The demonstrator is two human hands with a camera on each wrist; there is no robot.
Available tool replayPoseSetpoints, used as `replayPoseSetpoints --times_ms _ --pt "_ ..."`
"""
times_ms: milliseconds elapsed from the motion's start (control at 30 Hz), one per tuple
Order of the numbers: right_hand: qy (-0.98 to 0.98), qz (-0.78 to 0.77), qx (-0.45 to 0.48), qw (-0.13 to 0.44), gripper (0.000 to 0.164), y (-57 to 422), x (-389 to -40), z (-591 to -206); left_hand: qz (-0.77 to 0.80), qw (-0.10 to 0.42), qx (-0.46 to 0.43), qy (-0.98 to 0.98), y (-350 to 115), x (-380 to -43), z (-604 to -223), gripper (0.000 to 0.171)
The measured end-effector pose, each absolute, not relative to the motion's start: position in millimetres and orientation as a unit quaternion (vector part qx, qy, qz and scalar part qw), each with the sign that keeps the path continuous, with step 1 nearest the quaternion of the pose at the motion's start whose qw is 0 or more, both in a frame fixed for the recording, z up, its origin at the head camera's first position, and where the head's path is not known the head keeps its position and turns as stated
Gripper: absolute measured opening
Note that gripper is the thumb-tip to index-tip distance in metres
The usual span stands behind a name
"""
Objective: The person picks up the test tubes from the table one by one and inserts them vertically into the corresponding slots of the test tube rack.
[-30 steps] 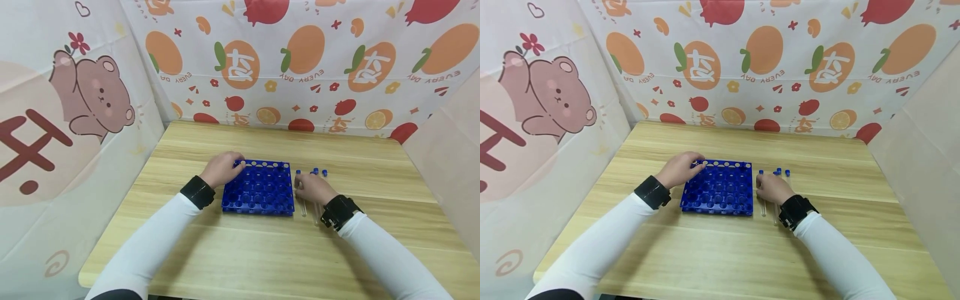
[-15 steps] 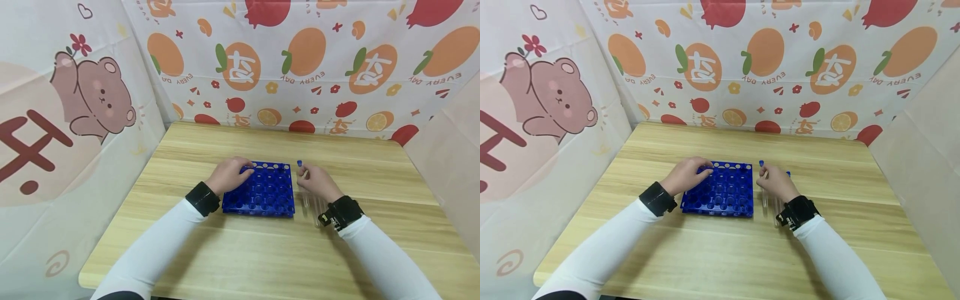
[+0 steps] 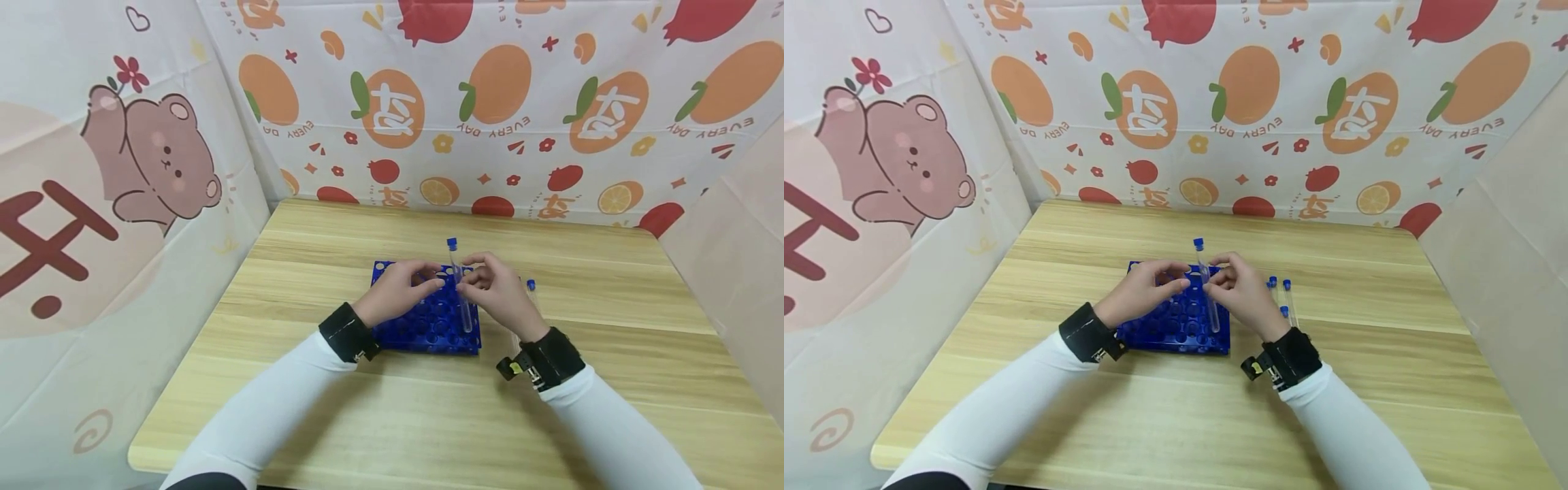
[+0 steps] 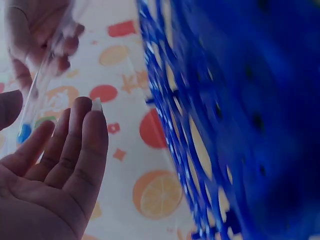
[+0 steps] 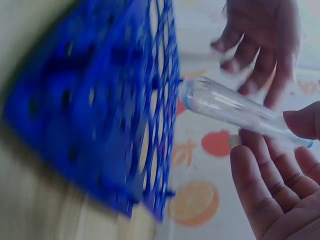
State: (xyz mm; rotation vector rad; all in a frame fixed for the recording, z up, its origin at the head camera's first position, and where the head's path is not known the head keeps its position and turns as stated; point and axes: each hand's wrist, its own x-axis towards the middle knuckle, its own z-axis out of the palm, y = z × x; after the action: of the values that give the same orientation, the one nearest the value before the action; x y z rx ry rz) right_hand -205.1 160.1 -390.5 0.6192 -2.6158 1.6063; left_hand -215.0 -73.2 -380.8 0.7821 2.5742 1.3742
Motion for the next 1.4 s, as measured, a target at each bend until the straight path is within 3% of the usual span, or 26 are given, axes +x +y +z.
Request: replayPoseSetpoints --times_ms 167,400,567,867,1033,1200,1400 --pt "-0.809 0.547 0.217 -0.006 0.043 142.8 -199.0 -392.4 0.565 0.111 0.239 0.782 -68.1 -213.1 -383.0 0.035" --pt "-0.801 0.557 0.220 0.002 0.041 125.3 -185.2 -384.9 0.627 0.106 0.200 0.745 -67.6 -211.5 -387.8 0.026" --pt "-0.805 0.554 0.213 0.008 0.038 118.2 -174.2 -379.0 0.642 0.085 0.182 0.740 -69.7 -212.8 -387.7 0.022" --pt "-0.808 0.546 0.218 -0.036 0.032 115.0 -169.0 -392.8 0.706 0.024 0.167 0.688 -92.5 -229.8 -362.5 0.028" --pt "-0.809 0.545 0.216 -0.035 0.028 122.8 -176.7 -422.2 0.694 -0.024 0.174 0.698 -113.7 -246.9 -351.9 0.028" --pt "-0.812 0.537 0.225 -0.036 0.025 129.2 -176.5 -439.0 0.652 -0.067 0.163 0.738 -131.8 -260.5 -356.0 0.033" --pt "-0.806 0.550 0.213 -0.046 0.024 131.8 -171.5 -441.8 0.632 -0.081 0.137 0.758 -138.5 -267.7 -364.4 0.034"
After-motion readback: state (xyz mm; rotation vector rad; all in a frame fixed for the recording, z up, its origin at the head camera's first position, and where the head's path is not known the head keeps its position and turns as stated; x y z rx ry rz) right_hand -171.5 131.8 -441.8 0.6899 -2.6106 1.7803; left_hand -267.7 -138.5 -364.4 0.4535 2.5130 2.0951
